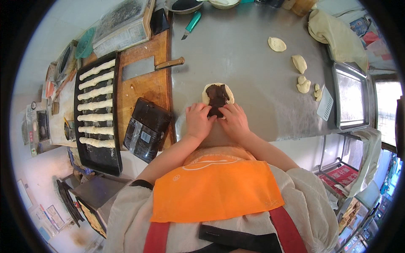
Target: The person takes a tray of dough pieces from a rack, flattens a piece of dough by hand on a counter, cuts a portion of chocolate paste with a knife, places it on the dough, and rolls the dough into a cylinder before placing it on a tray.
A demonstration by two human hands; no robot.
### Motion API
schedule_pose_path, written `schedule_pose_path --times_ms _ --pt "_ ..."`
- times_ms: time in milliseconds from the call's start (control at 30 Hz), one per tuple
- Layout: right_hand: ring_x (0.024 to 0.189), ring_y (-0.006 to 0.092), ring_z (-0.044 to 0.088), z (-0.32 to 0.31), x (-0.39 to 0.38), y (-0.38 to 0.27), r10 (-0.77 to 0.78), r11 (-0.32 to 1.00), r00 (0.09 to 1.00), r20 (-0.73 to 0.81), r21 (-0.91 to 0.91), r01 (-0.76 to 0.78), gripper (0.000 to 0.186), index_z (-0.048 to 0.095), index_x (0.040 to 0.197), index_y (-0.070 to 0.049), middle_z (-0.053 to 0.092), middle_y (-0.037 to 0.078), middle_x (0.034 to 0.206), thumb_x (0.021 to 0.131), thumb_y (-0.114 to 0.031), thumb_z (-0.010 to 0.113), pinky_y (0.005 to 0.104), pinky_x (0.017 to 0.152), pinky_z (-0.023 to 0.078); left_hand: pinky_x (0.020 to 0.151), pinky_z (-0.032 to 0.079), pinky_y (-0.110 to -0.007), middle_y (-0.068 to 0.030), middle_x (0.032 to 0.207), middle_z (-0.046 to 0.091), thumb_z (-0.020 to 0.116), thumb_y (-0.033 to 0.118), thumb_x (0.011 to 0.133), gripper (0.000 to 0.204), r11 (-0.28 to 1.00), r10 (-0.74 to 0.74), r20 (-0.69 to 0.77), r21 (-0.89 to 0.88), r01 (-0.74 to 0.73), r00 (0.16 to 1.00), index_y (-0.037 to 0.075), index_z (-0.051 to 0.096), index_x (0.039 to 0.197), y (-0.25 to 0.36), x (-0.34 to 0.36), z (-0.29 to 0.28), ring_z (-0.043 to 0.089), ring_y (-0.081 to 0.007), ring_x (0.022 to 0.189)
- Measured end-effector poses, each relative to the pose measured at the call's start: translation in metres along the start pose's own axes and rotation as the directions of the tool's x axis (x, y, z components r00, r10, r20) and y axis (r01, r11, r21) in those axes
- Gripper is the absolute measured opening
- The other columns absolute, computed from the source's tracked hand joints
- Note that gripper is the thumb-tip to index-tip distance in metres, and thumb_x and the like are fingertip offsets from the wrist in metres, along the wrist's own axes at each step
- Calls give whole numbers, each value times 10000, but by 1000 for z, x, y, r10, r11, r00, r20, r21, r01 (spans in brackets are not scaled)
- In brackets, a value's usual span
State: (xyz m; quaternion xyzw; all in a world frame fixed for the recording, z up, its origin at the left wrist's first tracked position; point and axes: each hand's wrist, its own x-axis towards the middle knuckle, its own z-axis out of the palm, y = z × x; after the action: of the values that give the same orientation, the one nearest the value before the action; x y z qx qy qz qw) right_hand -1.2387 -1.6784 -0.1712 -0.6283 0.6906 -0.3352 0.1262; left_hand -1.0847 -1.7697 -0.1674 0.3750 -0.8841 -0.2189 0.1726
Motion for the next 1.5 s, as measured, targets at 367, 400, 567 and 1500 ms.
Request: schedule_pose_path --times_ms 367,400,567,1500 --pt "946 238 554 -6 7 28 -272 946 943 189 -126 298 182 673 981 -58 587 38 945 814 -130 667 391 819 437 915 398 -426 -37 1049 611 788 168 702 304 917 395 -20 69 -393 918 81 693 978 -16 -4 -3 572 -243 1013" --pt "949 238 555 -4 8 27 -227 965 963 149 -97 242 172 676 970 -52 592 34 945 817 -130 661 393 813 435 914 399 -425 -35 1033 617 779 167 712 278 899 433 -5 81 -431 901 81 695 963 -19 2 -2 573 -238 1010" --pt "1232 265 495 18 -8 2 -17 989 998 57 -144 25 387 624 1205 -60 566 79 1276 854 -217 664 467 1006 390 870 432 -425 -66 931 633 731 144 744 200 980 174 12 -101 -172 985 91 680 929 -25 18 2 594 -252 939" --pt "1268 315 551 -18 -18 24 577 756 814 -67 420 -501 410 632 1243 -10 627 154 1316 862 -133 719 432 1095 392 1001 466 -454 -116 1329 554 891 272 648 892 976 82 485 138 -169 871 16 449 1379 -10 140 10 505 -325 1265"
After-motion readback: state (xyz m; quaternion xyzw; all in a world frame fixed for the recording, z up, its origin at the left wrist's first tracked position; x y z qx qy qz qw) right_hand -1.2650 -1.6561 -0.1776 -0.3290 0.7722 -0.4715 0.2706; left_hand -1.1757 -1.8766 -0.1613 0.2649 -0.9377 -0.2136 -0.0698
